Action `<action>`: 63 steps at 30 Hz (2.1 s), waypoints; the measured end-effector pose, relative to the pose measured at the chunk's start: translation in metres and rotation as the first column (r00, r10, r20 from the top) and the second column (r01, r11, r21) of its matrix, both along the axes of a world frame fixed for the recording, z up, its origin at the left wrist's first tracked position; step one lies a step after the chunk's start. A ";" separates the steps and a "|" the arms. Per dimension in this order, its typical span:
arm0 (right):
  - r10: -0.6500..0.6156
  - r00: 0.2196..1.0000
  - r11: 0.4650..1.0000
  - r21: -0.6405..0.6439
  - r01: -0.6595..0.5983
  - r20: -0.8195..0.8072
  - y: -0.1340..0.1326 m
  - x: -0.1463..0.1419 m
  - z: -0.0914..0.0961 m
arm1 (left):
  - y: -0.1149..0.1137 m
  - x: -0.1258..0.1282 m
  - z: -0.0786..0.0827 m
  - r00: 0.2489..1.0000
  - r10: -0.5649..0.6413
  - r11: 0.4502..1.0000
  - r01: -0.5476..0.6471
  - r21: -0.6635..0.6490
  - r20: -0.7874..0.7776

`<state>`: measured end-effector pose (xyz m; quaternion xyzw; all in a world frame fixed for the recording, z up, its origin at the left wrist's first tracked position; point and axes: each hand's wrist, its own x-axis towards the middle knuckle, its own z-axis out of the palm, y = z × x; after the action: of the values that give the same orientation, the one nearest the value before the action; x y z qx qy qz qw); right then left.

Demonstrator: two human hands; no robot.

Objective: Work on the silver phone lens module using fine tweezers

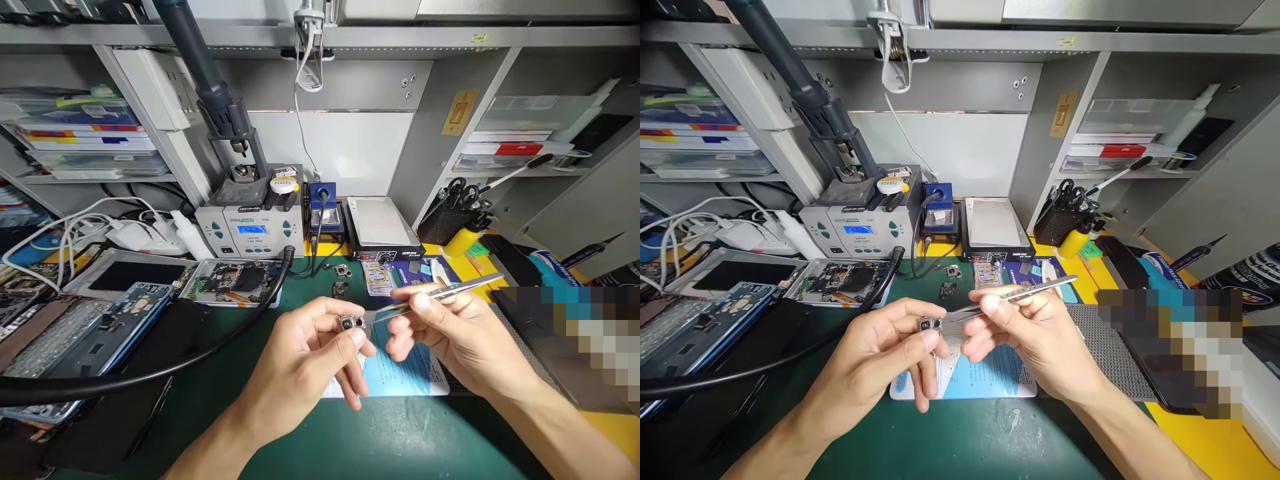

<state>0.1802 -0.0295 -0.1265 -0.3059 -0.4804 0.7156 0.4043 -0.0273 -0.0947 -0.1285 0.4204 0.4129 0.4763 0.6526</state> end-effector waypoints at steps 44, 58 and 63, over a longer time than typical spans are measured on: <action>0.175 0.984 0.973 -0.149 -0.176 -0.015 -0.001 0.002 0.003 | -0.007 0.004 0.010 0.993 -0.103 0.988 0.096 -0.124 -0.052; 0.210 0.976 0.955 -0.200 -0.217 -0.055 0.003 0.003 0.002 | -0.006 0.003 0.008 0.993 -0.121 0.989 0.119 -0.084 -0.016; 0.217 0.973 0.950 -0.214 -0.229 -0.078 0.002 0.001 0.000 | -0.005 0.002 0.005 0.991 -0.132 0.986 0.134 -0.096 0.024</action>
<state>0.1814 -0.0276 -0.1262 -0.2737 -0.4182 0.8137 0.2970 -0.0248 -0.1001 -0.1234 0.4107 0.4008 0.4146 0.7062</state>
